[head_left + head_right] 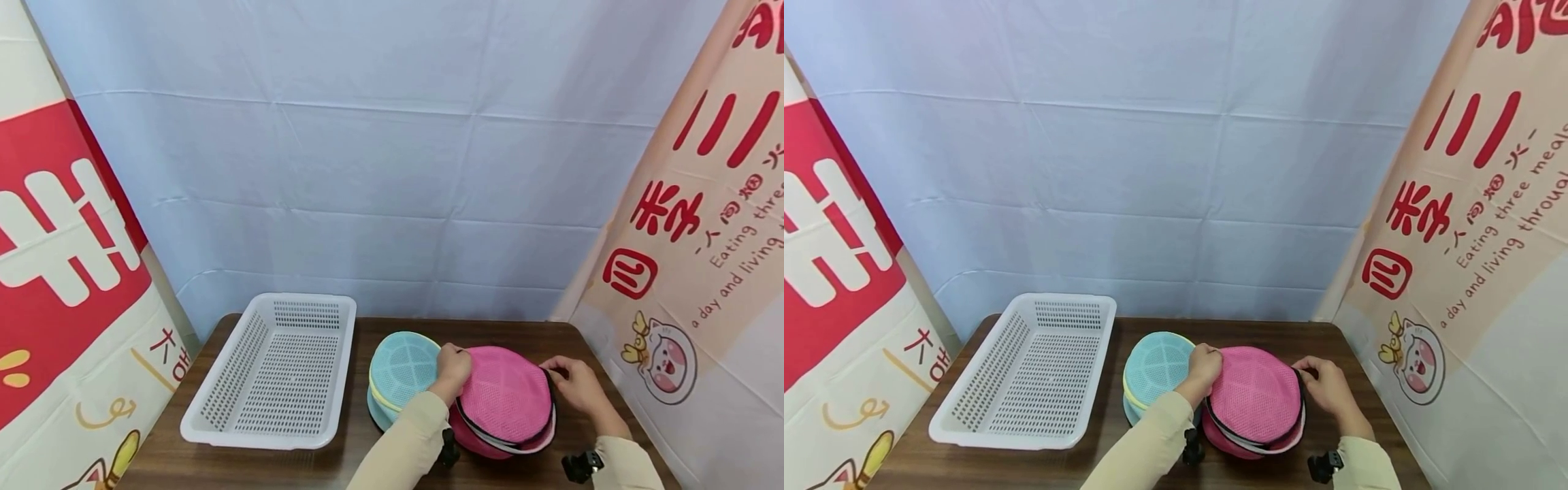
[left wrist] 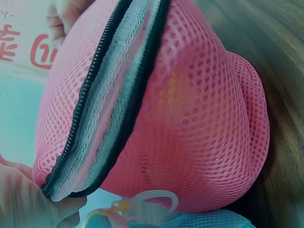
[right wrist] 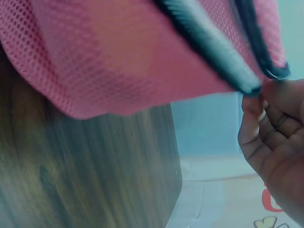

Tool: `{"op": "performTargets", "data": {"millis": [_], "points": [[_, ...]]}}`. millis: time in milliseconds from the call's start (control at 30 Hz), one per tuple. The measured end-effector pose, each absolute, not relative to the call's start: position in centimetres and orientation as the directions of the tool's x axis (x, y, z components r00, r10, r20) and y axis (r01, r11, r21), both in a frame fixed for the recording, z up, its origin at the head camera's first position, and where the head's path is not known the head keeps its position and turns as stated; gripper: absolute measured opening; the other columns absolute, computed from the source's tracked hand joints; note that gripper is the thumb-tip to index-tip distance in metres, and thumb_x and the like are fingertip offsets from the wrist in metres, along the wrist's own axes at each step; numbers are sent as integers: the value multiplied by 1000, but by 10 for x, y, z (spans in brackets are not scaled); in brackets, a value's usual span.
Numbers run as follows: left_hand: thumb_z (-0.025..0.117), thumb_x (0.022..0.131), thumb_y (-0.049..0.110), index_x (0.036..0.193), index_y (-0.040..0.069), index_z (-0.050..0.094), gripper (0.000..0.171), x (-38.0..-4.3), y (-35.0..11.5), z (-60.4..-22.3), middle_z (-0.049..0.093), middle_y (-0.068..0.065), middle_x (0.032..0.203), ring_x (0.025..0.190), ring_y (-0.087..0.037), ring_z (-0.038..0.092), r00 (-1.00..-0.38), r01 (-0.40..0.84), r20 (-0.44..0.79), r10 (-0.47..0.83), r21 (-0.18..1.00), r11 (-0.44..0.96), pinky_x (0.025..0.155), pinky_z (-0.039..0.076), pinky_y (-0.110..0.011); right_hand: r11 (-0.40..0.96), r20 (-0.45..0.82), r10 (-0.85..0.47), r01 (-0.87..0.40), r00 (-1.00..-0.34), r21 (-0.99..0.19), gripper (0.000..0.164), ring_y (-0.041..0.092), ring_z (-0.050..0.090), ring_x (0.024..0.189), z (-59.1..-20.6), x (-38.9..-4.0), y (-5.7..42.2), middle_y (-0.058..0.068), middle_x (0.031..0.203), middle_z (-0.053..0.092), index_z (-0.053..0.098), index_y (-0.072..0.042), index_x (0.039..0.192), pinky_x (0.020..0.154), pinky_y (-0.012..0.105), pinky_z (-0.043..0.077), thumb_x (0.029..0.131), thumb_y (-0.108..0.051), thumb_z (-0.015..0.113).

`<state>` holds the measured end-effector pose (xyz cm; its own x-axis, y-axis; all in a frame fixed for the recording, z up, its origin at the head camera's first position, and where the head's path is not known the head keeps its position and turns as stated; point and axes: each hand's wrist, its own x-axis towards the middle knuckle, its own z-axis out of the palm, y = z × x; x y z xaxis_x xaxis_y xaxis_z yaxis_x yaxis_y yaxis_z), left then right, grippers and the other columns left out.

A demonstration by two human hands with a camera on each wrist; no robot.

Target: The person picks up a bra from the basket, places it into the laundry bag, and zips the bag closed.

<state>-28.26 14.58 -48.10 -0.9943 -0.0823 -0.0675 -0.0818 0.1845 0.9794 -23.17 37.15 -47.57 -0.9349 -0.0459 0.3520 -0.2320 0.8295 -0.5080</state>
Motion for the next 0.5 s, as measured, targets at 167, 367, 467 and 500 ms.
{"op": "performTargets", "data": {"millis": [167, 367, 467, 500], "points": [[48, 81, 0, 77, 1, 57, 10, -280, 148, -481, 52, -5, 74, 72, -20, 52, -987, -117, -100, -129, 985, 128, 63, 46, -33, 831, 322, -15, -191, -947, -522, 13, 15, 50, 65, -478, -226, 372, 7, 79, 63, 65, -3, 86, 56, 29, 41, 83, 8, 59], [47, 79, -2, 78, 0, 56, 10, -278, 151, -481, 52, -7, 75, 74, -23, 52, -985, -94, -85, -150, 994, 57, 67, 46, -36, 822, 360, 11, -197, -933, -535, 13, 13, 50, 64, -481, -223, 370, 9, 79, 62, 64, -2, 86, 55, 28, 42, 83, 9, 57], [46, 80, -2, 78, -1, 56, 10, -278, 150, -481, 52, -7, 76, 74, -23, 52, -981, -85, -75, -177, 995, 45, 69, 45, -36, 797, 341, 34, -180, -939, -577, 11, 11, 53, 63, -482, -220, 370, 8, 78, 62, 63, 0, 86, 54, 27, 45, 84, 8, 57], [46, 80, -2, 78, -1, 56, 11, -278, 150, -482, 52, -7, 76, 74, -22, 51, -979, -83, -74, -188, 996, 40, 69, 45, -37, 784, 331, 40, -176, -943, -595, 10, 11, 54, 62, -482, -219, 370, 8, 77, 62, 63, 1, 86, 53, 26, 46, 85, 8, 57]]}}
